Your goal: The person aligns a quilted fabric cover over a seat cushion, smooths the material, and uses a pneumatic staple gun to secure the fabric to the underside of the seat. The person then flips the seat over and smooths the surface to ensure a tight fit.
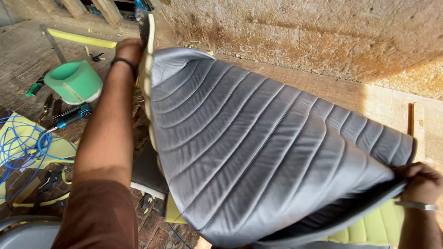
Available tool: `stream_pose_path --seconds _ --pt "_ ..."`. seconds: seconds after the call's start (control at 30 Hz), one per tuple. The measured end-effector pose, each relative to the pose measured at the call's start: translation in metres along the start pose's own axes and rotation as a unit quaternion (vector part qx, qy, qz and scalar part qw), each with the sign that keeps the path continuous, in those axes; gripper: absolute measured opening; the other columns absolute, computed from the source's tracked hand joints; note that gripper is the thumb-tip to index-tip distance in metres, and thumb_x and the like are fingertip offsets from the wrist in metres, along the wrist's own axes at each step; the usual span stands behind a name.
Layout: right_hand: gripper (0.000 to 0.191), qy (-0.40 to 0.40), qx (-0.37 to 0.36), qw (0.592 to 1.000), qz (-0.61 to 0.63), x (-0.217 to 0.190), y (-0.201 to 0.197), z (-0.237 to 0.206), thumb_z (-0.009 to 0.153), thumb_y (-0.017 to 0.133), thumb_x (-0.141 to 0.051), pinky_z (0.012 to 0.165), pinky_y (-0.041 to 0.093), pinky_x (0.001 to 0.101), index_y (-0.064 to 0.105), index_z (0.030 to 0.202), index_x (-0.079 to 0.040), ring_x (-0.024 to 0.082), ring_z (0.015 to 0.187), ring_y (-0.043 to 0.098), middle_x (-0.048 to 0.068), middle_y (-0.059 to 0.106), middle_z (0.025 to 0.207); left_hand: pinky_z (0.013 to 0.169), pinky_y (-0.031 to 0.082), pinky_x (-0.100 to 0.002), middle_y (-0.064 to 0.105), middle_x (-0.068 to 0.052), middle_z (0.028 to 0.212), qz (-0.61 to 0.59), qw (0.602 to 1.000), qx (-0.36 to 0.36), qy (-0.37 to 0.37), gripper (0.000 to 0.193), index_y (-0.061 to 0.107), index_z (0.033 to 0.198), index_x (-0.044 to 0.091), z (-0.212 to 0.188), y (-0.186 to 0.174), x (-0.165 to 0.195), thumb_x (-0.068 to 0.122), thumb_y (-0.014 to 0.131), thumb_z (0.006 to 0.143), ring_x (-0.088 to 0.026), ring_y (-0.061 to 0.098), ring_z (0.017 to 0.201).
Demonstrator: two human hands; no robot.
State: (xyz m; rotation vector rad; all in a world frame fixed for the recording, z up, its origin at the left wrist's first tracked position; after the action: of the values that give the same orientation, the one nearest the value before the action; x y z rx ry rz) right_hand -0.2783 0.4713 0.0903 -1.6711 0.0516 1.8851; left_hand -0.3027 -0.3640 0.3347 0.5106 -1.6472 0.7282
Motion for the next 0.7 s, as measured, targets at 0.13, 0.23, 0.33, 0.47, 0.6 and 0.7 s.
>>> stream_pose_path --seconds 0.13,0.23,0.33,0.47,0.6,0.7 --pt "0.019 0.115 -0.026 0.992 0.035 -0.018 0.018 0.043 0.08 0.045 0.008 0.075 0.045 0.0317 0.057 0.093 0.002 0.024 0.079 0.056 0.016 0.061 0.085 0.076 0.054 -0.035 0.071 -0.013 0.094 -0.159 0.984 -0.08 -0.032 0.024 0.065 0.114 0.011 -0.014 -0.032 -0.039 0.015 0.056 0.092 -0.021 0.066 0.083" --pt "0.023 0.147 -0.064 0.985 0.068 -0.023 0.028 0.05 0.08 0.052 0.004 0.079 0.045 0.0338 0.056 0.102 0.002 0.025 0.085 0.058 0.018 0.062 0.092 0.077 0.053 -0.035 0.072 -0.015 0.098 -0.123 0.96 -0.253 -0.01 0.039 0.06 0.125 0.01 -0.064 -0.011 -0.101 0.01 0.058 0.086 -0.022 0.066 0.086" --pt "0.031 0.145 -0.098 0.982 0.066 -0.02 0.027 0.046 0.081 0.059 0.0 0.082 0.046 0.0359 0.054 0.112 0.002 0.027 0.091 0.059 0.019 0.063 0.098 0.078 0.052 -0.034 0.072 -0.017 0.101 0.031 0.915 -0.402 0.024 0.057 0.054 0.136 0.009 -0.125 0.038 -0.17 0.005 0.06 0.079 -0.022 0.065 0.089" --pt "0.046 0.11 -0.147 0.983 0.019 -0.011 0.022 0.041 0.082 0.069 -0.005 0.087 0.047 0.0387 0.053 0.124 0.001 0.03 0.099 0.061 0.021 0.064 0.107 0.087 0.051 -0.038 0.07 -0.023 0.114 0.289 0.873 -0.36 0.158 0.059 0.057 0.138 0.004 -0.149 0.067 -0.189 0.019 0.056 0.082 -0.03 0.065 0.103" --pt "0.062 0.082 -0.18 0.977 -0.08 -0.01 0.03 0.029 0.083 0.079 -0.01 0.091 0.048 0.0416 0.051 0.137 0.001 0.032 0.106 0.063 0.024 0.065 0.116 0.096 0.053 -0.044 0.072 -0.025 0.119 0.558 0.769 -0.295 0.103 0.076 0.071 0.12 0.001 -0.138 0.094 -0.161 0.065 0.046 0.088 -0.035 0.068 0.112" --pt "0.074 0.064 -0.16 0.958 -0.229 -0.012 0.043 0.023 0.083 0.086 -0.014 0.095 0.049 0.0437 0.049 0.146 0.0 0.034 0.112 0.065 0.025 0.065 0.123 0.1 0.052 -0.047 0.071 -0.025 0.123 0.597 0.754 -0.239 0.135 0.093 0.075 0.113 0.001 -0.121 0.14 -0.128 0.086 0.049 0.085 -0.038 0.067 0.117"
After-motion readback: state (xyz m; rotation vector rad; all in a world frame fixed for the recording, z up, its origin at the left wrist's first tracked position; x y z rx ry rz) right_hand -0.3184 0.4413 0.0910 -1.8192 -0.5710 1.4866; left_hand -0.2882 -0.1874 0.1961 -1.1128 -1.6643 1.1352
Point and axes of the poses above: each hand's wrist, its own z-axis towards the middle knuckle, its own y-axis out of the palm, x = y × z, the point moved 5 cm from there along z, towards the middle knuckle
